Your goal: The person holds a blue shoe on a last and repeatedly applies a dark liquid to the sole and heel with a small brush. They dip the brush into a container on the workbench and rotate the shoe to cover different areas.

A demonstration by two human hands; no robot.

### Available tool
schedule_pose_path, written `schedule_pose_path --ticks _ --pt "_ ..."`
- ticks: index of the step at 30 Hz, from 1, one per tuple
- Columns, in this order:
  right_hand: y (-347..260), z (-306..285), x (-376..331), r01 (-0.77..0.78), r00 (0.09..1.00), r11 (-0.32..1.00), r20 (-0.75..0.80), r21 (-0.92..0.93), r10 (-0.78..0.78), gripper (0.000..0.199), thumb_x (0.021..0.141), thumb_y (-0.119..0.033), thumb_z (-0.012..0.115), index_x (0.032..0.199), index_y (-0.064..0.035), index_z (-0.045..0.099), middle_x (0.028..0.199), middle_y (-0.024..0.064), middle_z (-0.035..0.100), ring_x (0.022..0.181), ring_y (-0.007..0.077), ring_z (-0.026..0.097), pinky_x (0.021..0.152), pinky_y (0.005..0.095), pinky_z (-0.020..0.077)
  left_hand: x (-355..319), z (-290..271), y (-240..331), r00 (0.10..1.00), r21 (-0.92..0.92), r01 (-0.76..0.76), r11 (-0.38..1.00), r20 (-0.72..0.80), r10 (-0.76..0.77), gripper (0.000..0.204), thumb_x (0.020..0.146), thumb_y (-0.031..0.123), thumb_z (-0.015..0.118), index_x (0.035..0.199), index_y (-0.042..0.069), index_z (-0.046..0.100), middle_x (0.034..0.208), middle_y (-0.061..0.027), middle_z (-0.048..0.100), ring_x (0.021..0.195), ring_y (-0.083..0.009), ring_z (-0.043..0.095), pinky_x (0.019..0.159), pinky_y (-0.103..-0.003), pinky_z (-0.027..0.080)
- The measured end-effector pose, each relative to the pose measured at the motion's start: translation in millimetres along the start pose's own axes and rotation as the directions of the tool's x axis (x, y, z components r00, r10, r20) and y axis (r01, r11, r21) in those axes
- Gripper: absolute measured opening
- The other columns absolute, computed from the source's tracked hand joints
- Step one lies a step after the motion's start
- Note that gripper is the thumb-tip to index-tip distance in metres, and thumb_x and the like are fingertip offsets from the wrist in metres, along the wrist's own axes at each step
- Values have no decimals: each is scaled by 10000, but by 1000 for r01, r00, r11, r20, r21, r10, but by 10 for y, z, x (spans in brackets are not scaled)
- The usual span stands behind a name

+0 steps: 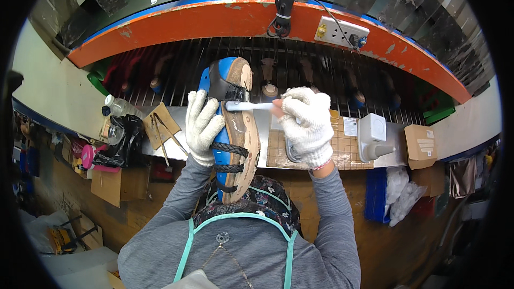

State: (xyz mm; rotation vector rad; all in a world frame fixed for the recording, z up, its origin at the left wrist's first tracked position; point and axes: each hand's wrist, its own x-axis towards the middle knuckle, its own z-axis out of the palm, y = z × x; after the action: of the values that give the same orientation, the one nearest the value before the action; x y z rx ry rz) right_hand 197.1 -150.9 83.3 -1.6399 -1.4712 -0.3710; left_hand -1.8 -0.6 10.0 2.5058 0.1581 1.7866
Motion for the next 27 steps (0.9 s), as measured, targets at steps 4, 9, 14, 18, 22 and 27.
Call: schedule_pose_path --ticks 4,9,14,18,22,27 --pt "-4 -1 130 -67 991 993 -111 94 77 155 729 -109 846 870 -94 782 950 34 684 851 196 568 734 316 465 85 2 13 1000 -1 8 1000 -10 -8 381 781 187 741 1139 173 613 1353 -144 612 1371 -453 483 1116 -718 320" --pt "-48 -30 131 -32 984 995 -175 -98 14 188 739 -147 858 911 -114 790 946 28 678 838 200 538 738 328 429 149 -4 46 999 -27 0 1000 -36 -1 350 774 186 743 1098 175 613 1329 -131 619 1371 -447 482 1115 -726 316" --pt "-60 -95 124 23 986 995 -165 -96 -39 186 717 -123 867 882 -104 783 957 41 687 834 220 532 740 347 432 133 -45 48 1000 -25 -19 999 -11 19 344 771 188 746 1087 187 612 1327 -119 615 1378 -444 473 1122 -724 310" --pt "-57 -113 160 4 984 999 -178 -51 -13 191 707 -111 865 880 -106 783 956 41 687 835 228 545 739 340 450 109 -55 51 999 -25 -39 999 0 39 348 762 179 752 1080 190 611 1321 -115 612 1376 -443 474 1125 -721 311" --pt "-101 -126 124 -10 990 997 -142 -79 -1 190 699 -117 865 870 -117 783 950 30 689 833 224 545 730 337 445 106 -81 77 999 -8 -36 999 4 36 354 752 157 749 1077 183 611 1317 -116 613 1369 -444 483 1122 -721 316" --pt "-174 -217 103 70 995 987 -54 -148 -79 213 715 -78 857 917 -61 792 955 79 696 904 233 614 769 337 492 135 -151 91 999 -14 -37 999 -2 37 349 746 149 748 1067 173 614 1314 -124 618 1368 -446 483 1119 -720 321"
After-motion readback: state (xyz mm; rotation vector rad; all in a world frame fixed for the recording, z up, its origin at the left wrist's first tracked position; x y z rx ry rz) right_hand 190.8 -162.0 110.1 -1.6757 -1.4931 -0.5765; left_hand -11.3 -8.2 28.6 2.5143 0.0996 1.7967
